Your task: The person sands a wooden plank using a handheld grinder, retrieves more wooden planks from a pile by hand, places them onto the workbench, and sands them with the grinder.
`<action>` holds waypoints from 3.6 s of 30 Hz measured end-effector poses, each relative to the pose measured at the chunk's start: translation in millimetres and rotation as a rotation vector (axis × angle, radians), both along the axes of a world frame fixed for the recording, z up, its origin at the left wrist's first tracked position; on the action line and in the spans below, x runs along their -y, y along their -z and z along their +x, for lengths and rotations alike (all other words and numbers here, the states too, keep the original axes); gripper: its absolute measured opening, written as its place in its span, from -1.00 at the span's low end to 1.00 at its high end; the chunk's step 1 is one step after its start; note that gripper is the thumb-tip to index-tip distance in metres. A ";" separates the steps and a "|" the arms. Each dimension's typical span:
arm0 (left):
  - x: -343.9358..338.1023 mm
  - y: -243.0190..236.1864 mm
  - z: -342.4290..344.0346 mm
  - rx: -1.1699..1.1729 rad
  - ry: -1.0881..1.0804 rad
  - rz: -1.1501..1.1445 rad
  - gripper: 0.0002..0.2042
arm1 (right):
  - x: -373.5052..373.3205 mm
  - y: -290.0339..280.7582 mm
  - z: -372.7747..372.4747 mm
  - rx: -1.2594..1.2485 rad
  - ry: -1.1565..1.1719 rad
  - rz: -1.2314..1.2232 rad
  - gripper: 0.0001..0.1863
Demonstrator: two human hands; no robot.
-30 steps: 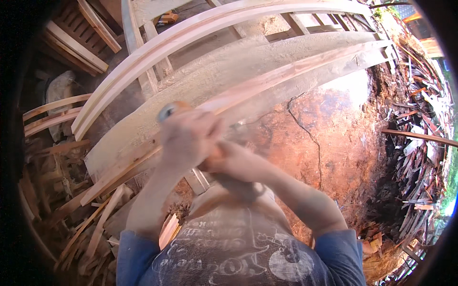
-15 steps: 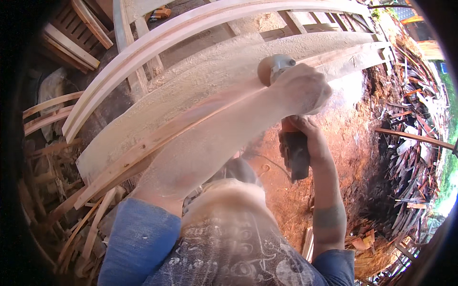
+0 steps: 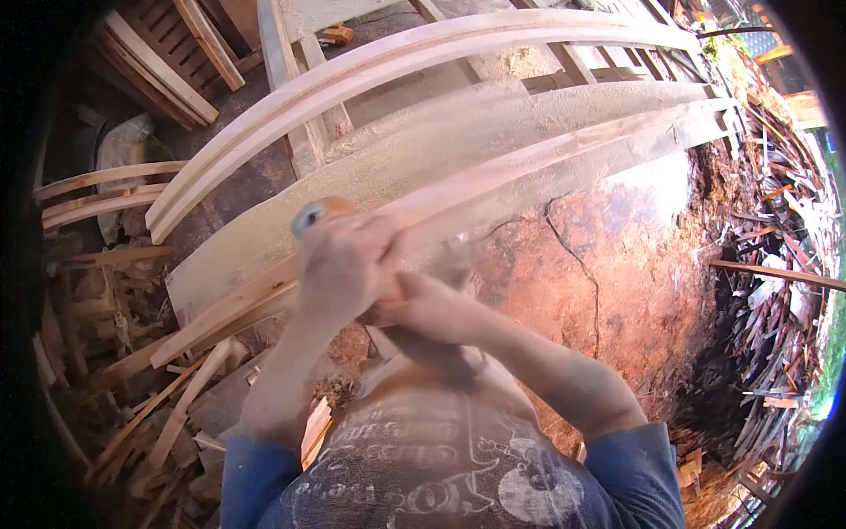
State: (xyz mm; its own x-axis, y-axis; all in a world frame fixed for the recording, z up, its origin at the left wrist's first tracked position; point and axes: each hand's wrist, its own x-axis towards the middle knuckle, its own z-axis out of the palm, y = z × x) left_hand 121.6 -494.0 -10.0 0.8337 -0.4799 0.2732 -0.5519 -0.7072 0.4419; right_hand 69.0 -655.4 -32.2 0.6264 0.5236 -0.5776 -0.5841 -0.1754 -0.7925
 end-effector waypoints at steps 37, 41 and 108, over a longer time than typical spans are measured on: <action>643.7 39.0 160.3 0.136 0.729 0.002 -0.87 | 556.5 5.0 65.3 -0.157 0.850 -0.073 -0.52; 683.3 24.7 183.8 0.164 0.805 -0.049 -0.88 | 602.7 7.3 77.1 -0.164 0.911 -0.081 -0.48; 260.8 22.0 86.8 0.002 0.318 -0.055 -0.94 | 256.6 1.6 52.9 -0.247 0.289 0.019 -0.67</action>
State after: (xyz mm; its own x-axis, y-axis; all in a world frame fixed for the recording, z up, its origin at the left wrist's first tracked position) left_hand 208.5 -754.8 -32.0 0.6433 -0.7011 0.3077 -0.7427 -0.4738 0.4732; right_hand 121.8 -912.0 -33.8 0.5927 0.3578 -0.7216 -0.7812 0.0373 -0.6232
